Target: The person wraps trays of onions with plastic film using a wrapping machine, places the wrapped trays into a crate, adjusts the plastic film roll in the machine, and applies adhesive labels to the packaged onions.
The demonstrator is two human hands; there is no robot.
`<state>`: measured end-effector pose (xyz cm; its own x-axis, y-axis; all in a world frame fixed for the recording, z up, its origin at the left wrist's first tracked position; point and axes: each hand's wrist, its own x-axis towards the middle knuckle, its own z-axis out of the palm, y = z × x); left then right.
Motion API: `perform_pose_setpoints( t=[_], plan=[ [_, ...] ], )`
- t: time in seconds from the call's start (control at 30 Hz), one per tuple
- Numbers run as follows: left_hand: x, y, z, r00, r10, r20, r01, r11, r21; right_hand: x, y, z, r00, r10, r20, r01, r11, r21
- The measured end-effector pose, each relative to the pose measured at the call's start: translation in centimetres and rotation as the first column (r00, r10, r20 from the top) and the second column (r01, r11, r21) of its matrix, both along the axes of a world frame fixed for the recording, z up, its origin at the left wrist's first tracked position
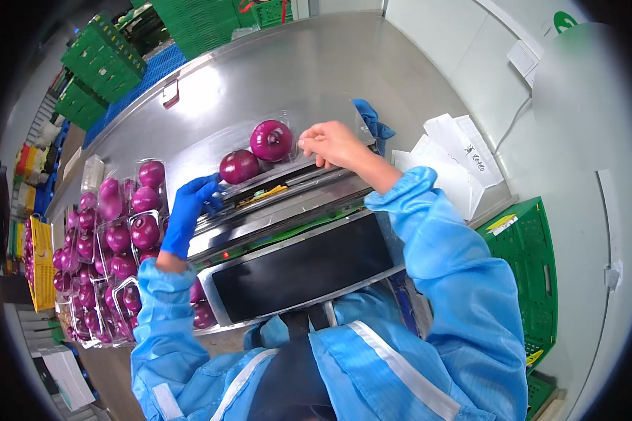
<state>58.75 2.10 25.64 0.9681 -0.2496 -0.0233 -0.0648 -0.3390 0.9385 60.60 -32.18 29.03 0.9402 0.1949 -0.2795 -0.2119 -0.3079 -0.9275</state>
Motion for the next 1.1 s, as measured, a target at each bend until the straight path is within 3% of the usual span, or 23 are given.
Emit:
perform_pose_setpoints(
  t=[0.07, 0.1, 0.13, 0.17, 0.2, 0.23, 0.33, 0.43, 0.5, 0.57, 0.63, 0.73, 0.77, 0.87, 1.03, 1.07, 1.1],
  plan=[
    [-2.3, 1.1, 1.0, 0.993, -0.031, 0.114, 0.031, 1.000, -0.003, -1.2, -2.7, 0.2, 0.888, 0.228, 0.400, -0.079, 0.932, -0.354],
    [-3.2, 1.8, 1.3, 0.941, -0.158, 0.300, 0.117, 0.982, 0.150, -2.0, -4.2, 0.3, 0.756, 0.374, 0.536, -0.051, 0.851, -0.522],
    [-3.8, 2.4, 1.6, 0.840, -0.299, 0.453, 0.166, 0.936, 0.310, -2.9, -5.1, 0.7, 0.773, 0.412, 0.483, -0.089, 0.824, -0.560],
    [-4.5, 2.3, 2.1, 0.901, -0.293, 0.319, 0.155, 0.906, 0.394, -3.9, -5.9, 1.2, 0.784, 0.449, 0.428, -0.129, 0.793, -0.595],
    [-4.9, 1.8, 2.9, 0.889, -0.331, 0.315, 0.152, 0.864, 0.481, -4.6, -6.6, 1.5, 0.792, 0.486, 0.370, -0.172, 0.759, -0.628],
    [-5.2, 1.3, 3.7, 0.876, -0.371, 0.308, 0.147, 0.814, 0.562, -4.8, -7.3, 0.7, 0.703, 0.544, 0.459, -0.131, 0.732, -0.668],
    [-4.9, 0.2, 3.0, 0.853, -0.370, 0.367, 0.100, 0.808, 0.581, -4.6, -6.9, -0.5, 0.628, 0.610, 0.483, -0.071, 0.663, -0.745],
    [-4.3, -0.1, 1.7, 0.805, -0.433, 0.406, -0.043, 0.640, 0.767, -3.7, -6.3, -2.4, 0.646, 0.548, 0.532, -0.049, 0.726, -0.686],
    [-3.9, 2.6, -2.8, 0.793, -0.344, 0.503, -0.164, 0.674, 0.720, -3.7, -5.9, -1.8, 0.721, 0.467, 0.511, -0.072, 0.784, -0.616],
    [-4.3, 2.9, -2.9, 0.789, -0.270, 0.552, -0.146, 0.790, 0.595, -3.7, -6.0, -0.8, 0.790, 0.375, 0.485, -0.074, 0.844, -0.532],
    [-5.8, 0.7, 1.5, 0.811, -0.213, 0.545, 0.007, 0.935, 0.355, -3.9, -7.0, 0.2, 0.848, 0.273, 0.454, -0.057, 0.899, -0.434],
    [-6.2, 0.1, 2.3, 0.884, -0.202, 0.421, 0.040, 0.931, 0.362, -4.3, -8.1, 1.0, 0.752, 0.526, 0.397, -0.164, 0.733, -0.660],
    [-6.2, -0.1, 2.4, 0.895, -0.195, 0.401, 0.042, 0.932, 0.360, -4.3, -8.6, -0.1, 0.685, 0.569, 0.455, -0.144, 0.718, -0.681],
    [-6.0, 0.1, 2.0, 0.885, -0.190, 0.425, 0.031, 0.935, 0.353, -4.5, -8.7, -0.5, 0.658, 0.647, 0.386, -0.099, 0.583, -0.807],
    [-5.5, 0.9, 0.9, 0.920, -0.153, 0.361, 0.049, 0.958, 0.283, -4.0, -9.4, -2.0, 0.515, 0.713, 0.476, -0.045, 0.577, -0.815],
    [-5.5, 0.9, 1.1, 0.913, -0.185, 0.364, 0.058, 0.941, 0.333, -3.9, -9.5, -2.3, 0.486, 0.716, 0.501, -0.038, 0.590, -0.807],
    [-5.5, 0.9, 1.4, 0.905, -0.218, 0.365, 0.068, 0.922, 0.382, -4.1, -9.4, -2.2, 0.576, 0.605, 0.549, -0.085, 0.713, -0.696]
  ],
)
